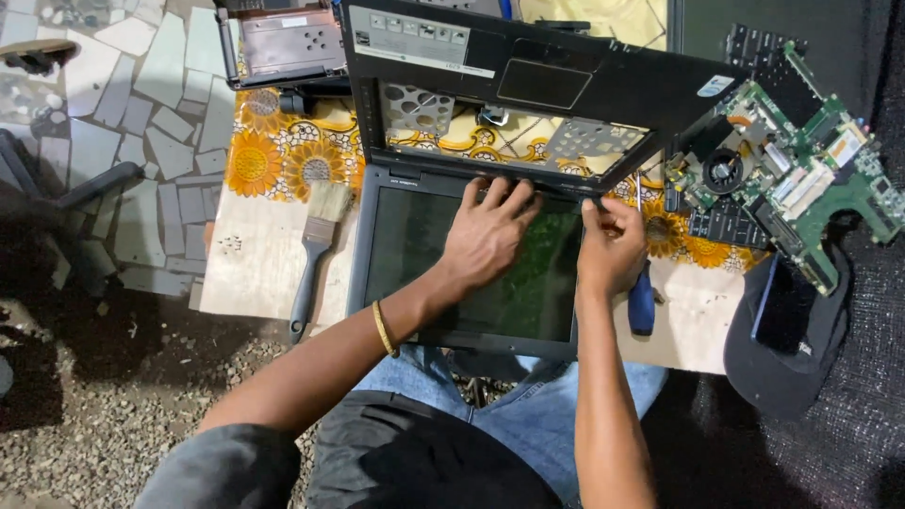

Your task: The person sits cross-legged on the floor and uses a screwdriver to remove screws from the bezel of a disassembled laptop screen. They carefully unscrew fasteners from the top and bottom edges of the screen frame while holding the device steady on their lap.

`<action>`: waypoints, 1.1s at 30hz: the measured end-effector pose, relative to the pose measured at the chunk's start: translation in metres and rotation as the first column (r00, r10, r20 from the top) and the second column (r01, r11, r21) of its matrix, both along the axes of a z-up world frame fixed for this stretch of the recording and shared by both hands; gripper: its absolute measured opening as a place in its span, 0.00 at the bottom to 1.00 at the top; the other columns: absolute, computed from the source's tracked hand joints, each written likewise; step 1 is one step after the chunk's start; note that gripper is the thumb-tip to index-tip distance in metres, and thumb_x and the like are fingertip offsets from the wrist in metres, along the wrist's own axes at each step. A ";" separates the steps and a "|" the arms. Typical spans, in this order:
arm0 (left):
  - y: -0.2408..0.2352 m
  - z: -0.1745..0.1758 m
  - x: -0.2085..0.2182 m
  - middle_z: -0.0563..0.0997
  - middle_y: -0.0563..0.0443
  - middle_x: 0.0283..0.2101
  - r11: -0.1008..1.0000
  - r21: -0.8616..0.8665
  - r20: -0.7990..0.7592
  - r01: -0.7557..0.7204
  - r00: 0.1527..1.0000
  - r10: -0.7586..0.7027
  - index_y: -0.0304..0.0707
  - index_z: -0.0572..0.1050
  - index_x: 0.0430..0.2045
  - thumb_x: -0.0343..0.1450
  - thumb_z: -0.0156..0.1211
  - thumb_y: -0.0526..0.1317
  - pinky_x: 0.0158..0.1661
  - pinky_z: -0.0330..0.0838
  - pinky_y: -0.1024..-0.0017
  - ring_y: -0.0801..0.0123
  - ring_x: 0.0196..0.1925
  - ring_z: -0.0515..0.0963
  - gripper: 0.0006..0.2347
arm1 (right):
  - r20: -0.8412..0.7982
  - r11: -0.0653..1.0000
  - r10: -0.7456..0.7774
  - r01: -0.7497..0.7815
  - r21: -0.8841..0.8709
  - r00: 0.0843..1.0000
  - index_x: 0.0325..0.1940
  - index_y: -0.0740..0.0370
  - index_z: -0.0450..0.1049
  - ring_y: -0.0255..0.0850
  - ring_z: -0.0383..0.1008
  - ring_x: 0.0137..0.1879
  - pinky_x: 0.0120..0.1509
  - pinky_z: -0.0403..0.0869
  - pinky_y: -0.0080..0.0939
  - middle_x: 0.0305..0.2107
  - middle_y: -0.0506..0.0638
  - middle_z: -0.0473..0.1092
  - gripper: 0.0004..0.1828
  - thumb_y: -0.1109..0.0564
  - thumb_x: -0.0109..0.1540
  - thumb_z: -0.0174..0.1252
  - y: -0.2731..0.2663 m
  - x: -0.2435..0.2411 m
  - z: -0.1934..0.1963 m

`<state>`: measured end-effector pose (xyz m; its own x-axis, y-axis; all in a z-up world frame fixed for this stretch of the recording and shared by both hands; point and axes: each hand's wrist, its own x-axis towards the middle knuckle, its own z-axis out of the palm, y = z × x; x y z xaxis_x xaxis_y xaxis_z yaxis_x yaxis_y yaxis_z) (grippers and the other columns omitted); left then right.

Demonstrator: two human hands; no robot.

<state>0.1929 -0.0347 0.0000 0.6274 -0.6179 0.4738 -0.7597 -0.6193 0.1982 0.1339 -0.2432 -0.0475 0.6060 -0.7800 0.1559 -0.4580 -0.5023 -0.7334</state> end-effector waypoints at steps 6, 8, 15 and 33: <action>-0.020 -0.006 -0.007 0.72 0.44 0.56 0.999 -0.003 0.023 -0.052 0.998 0.052 0.38 0.80 0.51 0.70 0.58 0.36 0.60 0.64 0.46 0.49 0.58 0.72 0.15 | -0.205 0.964 -0.232 0.252 0.079 0.951 0.44 0.28 0.84 0.33 0.83 0.42 0.49 0.72 0.40 0.32 0.24 0.78 0.11 0.37 0.60 0.76 0.006 0.018 -0.002; -0.018 0.000 -0.011 0.72 0.41 0.57 0.999 -0.009 0.033 -0.050 0.998 0.050 0.34 0.80 0.55 0.72 0.57 0.35 0.63 0.64 0.44 0.48 0.61 0.72 0.16 | -0.171 0.953 -0.284 0.298 0.062 0.944 0.43 0.28 0.82 0.34 0.83 0.42 0.48 0.73 0.42 0.32 0.25 0.78 0.11 0.37 0.60 0.76 0.017 0.020 0.007; 0.052 0.011 -0.014 0.75 0.42 0.73 0.997 0.057 -0.192 -0.061 0.979 0.071 0.38 0.79 0.66 0.76 0.63 0.45 0.78 0.56 0.48 0.53 0.76 0.73 0.22 | -0.106 0.960 -0.275 0.279 0.023 0.956 0.47 0.33 0.84 0.39 0.85 0.49 0.52 0.74 0.44 0.39 0.29 0.81 0.11 0.40 0.63 0.75 0.018 0.014 -0.003; 0.119 0.006 -0.013 0.74 0.33 0.70 0.931 0.125 -0.059 -0.342 0.934 0.351 0.55 0.77 0.70 0.80 0.55 0.50 0.68 0.65 0.37 0.33 0.76 0.69 0.21 | -0.368 0.997 -0.077 0.078 -0.012 0.926 0.89 0.66 0.42 0.67 0.45 0.86 0.89 0.32 0.71 0.81 0.70 0.48 0.75 0.30 0.60 0.86 0.136 0.028 0.104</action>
